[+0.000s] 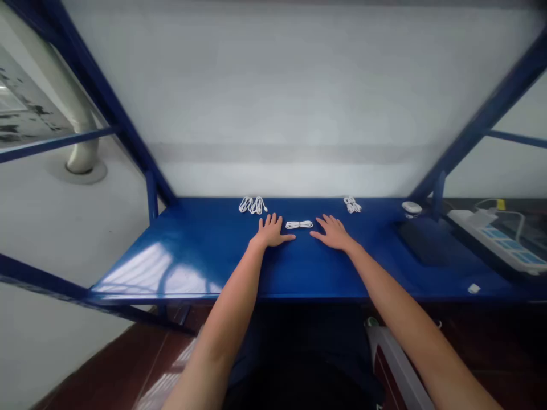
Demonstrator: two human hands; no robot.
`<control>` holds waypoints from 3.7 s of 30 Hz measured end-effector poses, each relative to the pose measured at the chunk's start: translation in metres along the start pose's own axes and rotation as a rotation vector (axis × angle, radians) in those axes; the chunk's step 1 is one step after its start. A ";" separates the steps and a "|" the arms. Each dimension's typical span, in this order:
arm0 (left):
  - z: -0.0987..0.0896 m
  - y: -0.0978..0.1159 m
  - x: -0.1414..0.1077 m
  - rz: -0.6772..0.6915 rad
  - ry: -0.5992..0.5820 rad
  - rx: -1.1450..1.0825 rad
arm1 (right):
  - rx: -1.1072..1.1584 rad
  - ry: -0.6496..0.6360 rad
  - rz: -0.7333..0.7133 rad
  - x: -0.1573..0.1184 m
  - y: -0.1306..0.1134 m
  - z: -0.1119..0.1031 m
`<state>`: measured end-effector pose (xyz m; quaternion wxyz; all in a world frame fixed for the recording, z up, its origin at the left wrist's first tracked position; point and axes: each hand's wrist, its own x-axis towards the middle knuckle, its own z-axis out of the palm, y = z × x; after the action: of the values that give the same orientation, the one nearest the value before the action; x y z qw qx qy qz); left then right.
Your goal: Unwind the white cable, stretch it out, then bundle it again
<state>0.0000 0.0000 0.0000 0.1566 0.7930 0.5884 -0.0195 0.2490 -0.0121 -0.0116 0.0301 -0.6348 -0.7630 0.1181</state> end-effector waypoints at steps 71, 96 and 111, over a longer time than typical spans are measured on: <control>-0.005 -0.019 0.048 -0.287 0.515 0.184 | 0.060 0.787 0.252 0.039 0.047 0.006; 0.002 0.011 0.000 0.299 0.368 -0.289 | 0.296 0.477 -0.312 0.026 0.012 0.011; -0.005 0.000 0.006 0.268 0.303 -0.495 | -0.047 0.344 -0.454 0.014 -0.030 0.016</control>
<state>0.0008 0.0073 0.0031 0.2564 0.7952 0.4821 0.2634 0.2140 -0.0054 -0.0223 0.1699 -0.4591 -0.8718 -0.0189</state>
